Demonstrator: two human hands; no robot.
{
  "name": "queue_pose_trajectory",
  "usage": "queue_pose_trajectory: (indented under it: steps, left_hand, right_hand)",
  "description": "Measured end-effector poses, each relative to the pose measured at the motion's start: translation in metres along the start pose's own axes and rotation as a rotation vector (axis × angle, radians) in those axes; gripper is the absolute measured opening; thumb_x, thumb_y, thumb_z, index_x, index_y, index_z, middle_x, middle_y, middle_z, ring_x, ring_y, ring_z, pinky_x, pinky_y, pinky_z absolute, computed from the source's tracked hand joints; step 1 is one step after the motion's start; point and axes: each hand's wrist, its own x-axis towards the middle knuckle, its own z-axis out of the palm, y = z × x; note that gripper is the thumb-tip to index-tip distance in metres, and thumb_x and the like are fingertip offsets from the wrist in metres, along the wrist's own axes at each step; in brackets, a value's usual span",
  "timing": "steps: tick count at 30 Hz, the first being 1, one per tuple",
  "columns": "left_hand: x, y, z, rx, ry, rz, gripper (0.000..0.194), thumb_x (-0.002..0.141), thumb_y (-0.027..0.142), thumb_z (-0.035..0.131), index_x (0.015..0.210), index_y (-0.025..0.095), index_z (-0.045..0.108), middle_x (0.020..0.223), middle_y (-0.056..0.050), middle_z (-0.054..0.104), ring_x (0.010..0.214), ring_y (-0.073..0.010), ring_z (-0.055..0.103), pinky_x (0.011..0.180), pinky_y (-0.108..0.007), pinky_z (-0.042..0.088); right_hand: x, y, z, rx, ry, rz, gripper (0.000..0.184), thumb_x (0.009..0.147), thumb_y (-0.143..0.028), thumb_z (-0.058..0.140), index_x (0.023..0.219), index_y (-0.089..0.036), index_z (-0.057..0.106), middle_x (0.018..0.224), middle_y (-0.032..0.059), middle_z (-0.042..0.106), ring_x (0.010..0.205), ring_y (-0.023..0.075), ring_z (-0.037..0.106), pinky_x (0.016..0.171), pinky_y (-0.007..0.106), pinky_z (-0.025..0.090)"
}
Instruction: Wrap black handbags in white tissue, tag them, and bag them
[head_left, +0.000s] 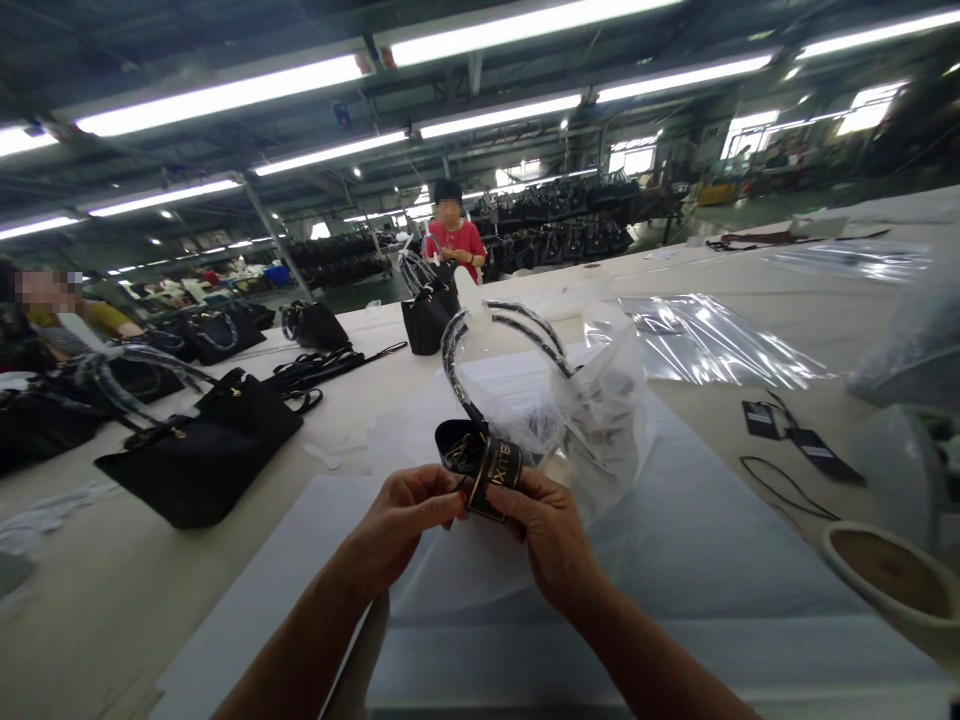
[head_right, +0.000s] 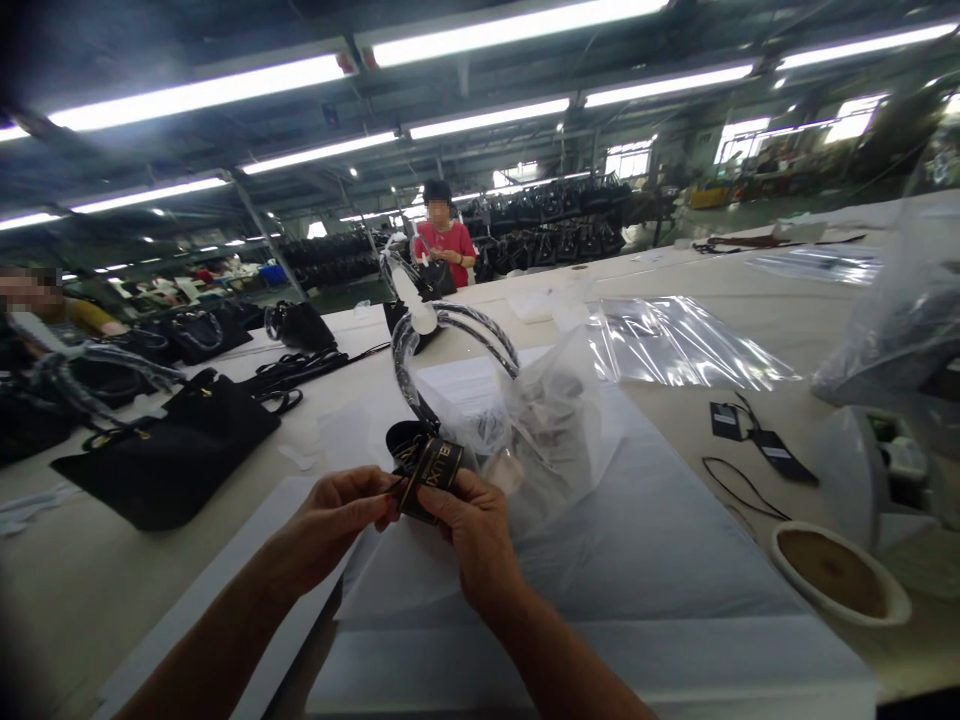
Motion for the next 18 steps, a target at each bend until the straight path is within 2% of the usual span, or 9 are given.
queue_pose_trajectory:
  steps: [6, 10, 15, 17, 18]
  left_hand:
    - [-0.004, -0.003, -0.002, -0.029, -0.069, -0.035, 0.024, 0.065, 0.032, 0.074, 0.079, 0.013, 0.07, 0.083, -0.009, 0.066, 0.078, -0.0178, 0.055, 0.066, -0.025, 0.044]
    - [-0.007, -0.008, -0.002, -0.129, -0.01, -0.044, 0.028, 0.064, 0.031, 0.075, 0.086, 0.014, 0.073, 0.097, -0.012, 0.066, 0.085, -0.0217, 0.058, 0.067, -0.027, 0.048]
    - [-0.007, -0.009, 0.0, -0.26, 0.025, -0.014, 0.028, 0.065, 0.032, 0.074, 0.088, 0.015, 0.073, 0.089, -0.012, 0.068, 0.082, -0.0214, 0.061, 0.067, -0.027, 0.049]
    - [-0.004, -0.007, 0.001, -0.313, 0.036, 0.006, 0.031, 0.064, 0.033, 0.075, 0.089, 0.015, 0.073, 0.086, -0.012, 0.069, 0.079, -0.0214, 0.062, 0.068, -0.028, 0.049]
    - [-0.002, -0.007, 0.001, -0.328, 0.049, 0.017, 0.032, 0.063, 0.034, 0.076, 0.088, 0.015, 0.073, 0.084, -0.012, 0.069, 0.077, -0.021, 0.062, 0.069, -0.029, 0.049]
  right_hand:
    - [0.01, 0.001, 0.01, -0.03, 0.045, -0.061, 0.02, 0.059, -0.031, 0.073, 0.058, -0.015, 0.062, 0.049, -0.0036, 0.049, 0.047, 0.0061, 0.032, 0.045, 0.021, 0.023]
    - [0.015, 0.006, 0.015, -0.006, 0.029, -0.054, 0.027, 0.058, -0.039, 0.075, 0.059, -0.015, 0.061, 0.052, -0.0031, 0.05, 0.047, 0.0061, 0.032, 0.045, 0.022, 0.023]
    - [0.017, 0.012, 0.007, -0.195, -0.142, -0.06, 0.045, 0.075, -0.058, 0.06, 0.061, -0.015, 0.058, 0.046, -0.0052, 0.037, 0.044, 0.0062, 0.026, 0.043, 0.023, 0.019]
    - [0.016, 0.011, 0.002, -0.269, -0.227, -0.08, 0.051, 0.08, -0.061, 0.052, 0.058, -0.016, 0.058, 0.045, -0.0046, 0.036, 0.044, 0.0074, 0.03, 0.044, 0.023, 0.024]
    - [0.016, 0.01, 0.0, -0.286, -0.265, -0.101, 0.05, 0.081, -0.06, 0.052, 0.059, -0.016, 0.06, 0.047, -0.0032, 0.041, 0.047, 0.0089, 0.036, 0.047, 0.023, 0.03]
